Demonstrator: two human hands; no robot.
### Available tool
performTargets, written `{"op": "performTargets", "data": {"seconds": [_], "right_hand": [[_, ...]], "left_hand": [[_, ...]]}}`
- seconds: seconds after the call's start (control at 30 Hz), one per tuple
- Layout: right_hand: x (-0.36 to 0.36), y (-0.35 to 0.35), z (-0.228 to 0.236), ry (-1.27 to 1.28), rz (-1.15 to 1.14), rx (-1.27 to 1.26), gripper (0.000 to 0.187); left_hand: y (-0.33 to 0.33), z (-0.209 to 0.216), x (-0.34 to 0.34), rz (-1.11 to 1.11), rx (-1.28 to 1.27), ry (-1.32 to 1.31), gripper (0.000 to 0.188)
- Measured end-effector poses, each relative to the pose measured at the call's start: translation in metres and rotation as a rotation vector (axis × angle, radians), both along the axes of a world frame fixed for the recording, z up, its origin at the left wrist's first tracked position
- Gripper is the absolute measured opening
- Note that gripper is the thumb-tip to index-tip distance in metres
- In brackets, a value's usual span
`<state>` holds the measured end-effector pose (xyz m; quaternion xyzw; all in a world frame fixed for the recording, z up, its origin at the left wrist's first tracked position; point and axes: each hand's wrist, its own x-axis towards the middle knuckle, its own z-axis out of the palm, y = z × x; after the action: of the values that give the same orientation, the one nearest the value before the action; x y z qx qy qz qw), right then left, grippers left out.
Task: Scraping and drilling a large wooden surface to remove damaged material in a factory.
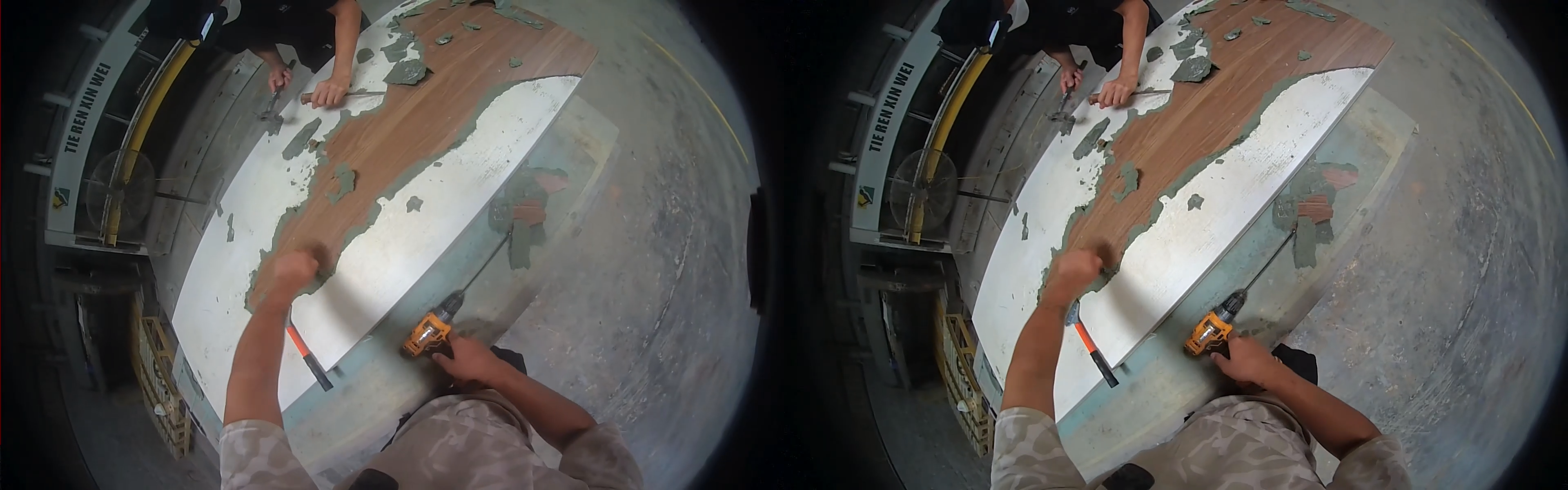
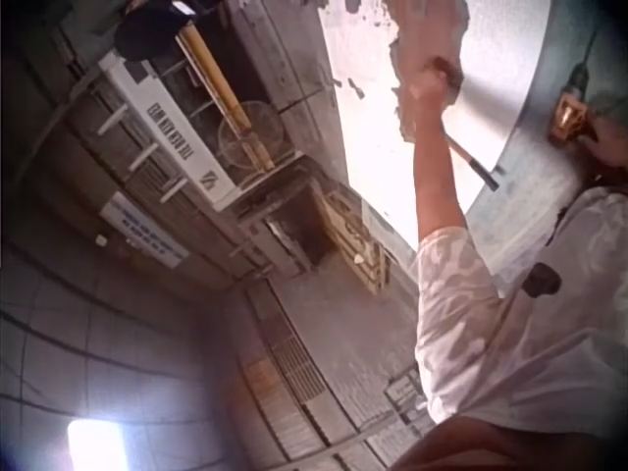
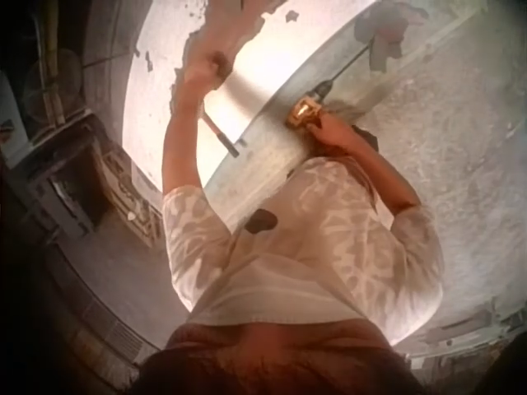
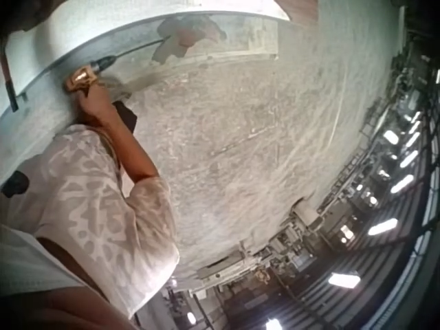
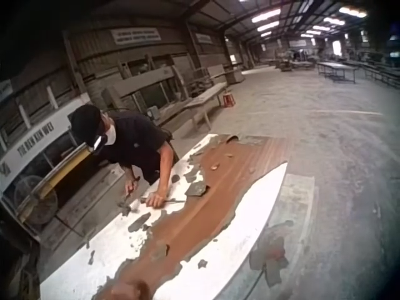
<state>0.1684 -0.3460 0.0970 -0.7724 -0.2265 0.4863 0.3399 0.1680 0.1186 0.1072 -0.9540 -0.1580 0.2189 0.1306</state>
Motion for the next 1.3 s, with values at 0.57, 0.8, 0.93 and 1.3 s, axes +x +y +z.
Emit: {"op": "performTargets", "data": {"seconds": [0.57,0.8,0.93,1.3], "right_hand": [[0.046,0.174,-0.021,-0.757,0.141,0.343,0.059],[0.088,0.313,-0.055,-1.016,0.477,0.424,0.085],[0.109,0.352,-0.059,-1.180,0.805,0.436,0.096],[0.112,0.376,-0.077,-1.676,0.991,0.603,0.070]], "left_hand": [[-0.008,-0.036,-0.114,0.213,-0.449,-0.734,0.040],[0.016,-0.054,-0.099,0.086,-0.341,-0.859,0.056],[0.029,-0.063,-0.099,-0.002,-0.306,-0.694,0.052],[0.030,-0.084,-0.085,-0.326,-0.112,-0.549,0.027]]}}
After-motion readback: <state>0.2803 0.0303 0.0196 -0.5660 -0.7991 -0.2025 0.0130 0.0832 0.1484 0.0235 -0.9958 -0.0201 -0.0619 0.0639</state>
